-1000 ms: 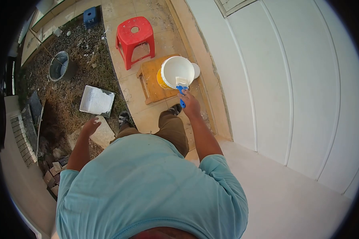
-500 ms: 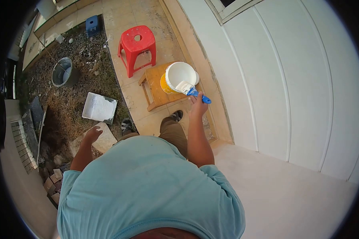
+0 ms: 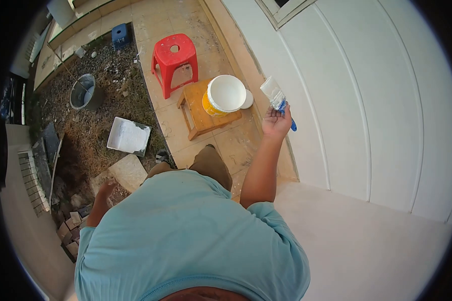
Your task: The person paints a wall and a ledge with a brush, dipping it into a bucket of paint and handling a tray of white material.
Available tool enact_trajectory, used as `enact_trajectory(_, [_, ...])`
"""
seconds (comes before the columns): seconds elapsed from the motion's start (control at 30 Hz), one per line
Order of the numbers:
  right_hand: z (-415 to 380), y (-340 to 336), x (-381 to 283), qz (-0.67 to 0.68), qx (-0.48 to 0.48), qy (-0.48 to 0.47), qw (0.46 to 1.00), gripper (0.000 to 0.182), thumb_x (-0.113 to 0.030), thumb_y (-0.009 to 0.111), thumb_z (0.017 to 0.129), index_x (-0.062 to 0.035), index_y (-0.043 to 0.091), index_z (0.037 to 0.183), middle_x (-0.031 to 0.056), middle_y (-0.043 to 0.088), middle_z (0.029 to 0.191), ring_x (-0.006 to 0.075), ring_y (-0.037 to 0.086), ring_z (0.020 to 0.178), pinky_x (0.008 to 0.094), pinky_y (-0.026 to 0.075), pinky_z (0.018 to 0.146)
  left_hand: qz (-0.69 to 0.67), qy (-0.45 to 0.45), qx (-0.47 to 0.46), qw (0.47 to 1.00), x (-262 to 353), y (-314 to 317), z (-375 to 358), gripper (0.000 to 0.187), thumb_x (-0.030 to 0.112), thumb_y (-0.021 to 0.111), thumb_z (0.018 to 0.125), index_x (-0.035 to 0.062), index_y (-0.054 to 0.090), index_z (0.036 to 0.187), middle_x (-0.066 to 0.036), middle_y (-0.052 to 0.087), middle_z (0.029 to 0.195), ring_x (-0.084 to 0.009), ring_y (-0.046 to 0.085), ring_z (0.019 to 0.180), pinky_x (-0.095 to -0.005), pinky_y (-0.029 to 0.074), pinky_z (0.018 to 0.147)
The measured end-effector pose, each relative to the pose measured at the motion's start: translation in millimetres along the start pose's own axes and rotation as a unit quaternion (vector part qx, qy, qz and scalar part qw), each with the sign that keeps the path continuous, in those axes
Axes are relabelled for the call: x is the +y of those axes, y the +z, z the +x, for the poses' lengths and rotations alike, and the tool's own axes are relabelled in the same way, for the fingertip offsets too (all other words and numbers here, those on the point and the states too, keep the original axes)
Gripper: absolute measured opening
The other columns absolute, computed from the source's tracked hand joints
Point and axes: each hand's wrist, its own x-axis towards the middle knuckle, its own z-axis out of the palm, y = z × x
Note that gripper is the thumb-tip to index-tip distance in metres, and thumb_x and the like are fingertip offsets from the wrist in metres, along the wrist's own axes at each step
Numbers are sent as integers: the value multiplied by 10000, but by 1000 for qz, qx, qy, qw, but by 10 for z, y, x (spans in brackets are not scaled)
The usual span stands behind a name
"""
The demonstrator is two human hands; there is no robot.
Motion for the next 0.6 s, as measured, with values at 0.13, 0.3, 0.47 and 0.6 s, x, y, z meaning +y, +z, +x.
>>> enact_trajectory(0.13, [122,99,181,-113,31,71,991,353,-300,661,891,-58,561,1127,71,596,1030,209,556,963,337,503,767,-125,73,121,982,821,-130,-841,548,396,630,915,123,511,1376,-194,624,1233,-239,691,840,-385,539,742])
enact_trajectory(0.3, [177,133,500,-193,-2,234,953,344,-314,654,893,-83,573,1134,39,594,997,177,554,918,288,447,669,-190,132,332,914,1455,-449,-2464,549,373,613,940,127,474,1411,-177,500,1404,-309,470,1302,-414,384,1053])
enact_trajectory(0.47, [-231,580,1018,-251,-96,372,889,307,-282,652,877,-111,605,1128,28,599,995,178,570,882,292,450,669,-229,95,494,833,943,-405,-3609,576,371,606,948,104,442,1432,-157,465,1440,-313,418,1345,-414,330,1101])
enact_trajectory(0.6, [-933,1006,1486,-278,-202,391,854,305,-259,636,885,-136,618,1163,27,606,1019,191,591,872,308,468,706,-351,76,578,732,349,-2,-4196,609,416,586,952,99,419,1445,-158,434,1464,-300,404,1361,-417,333,1098])
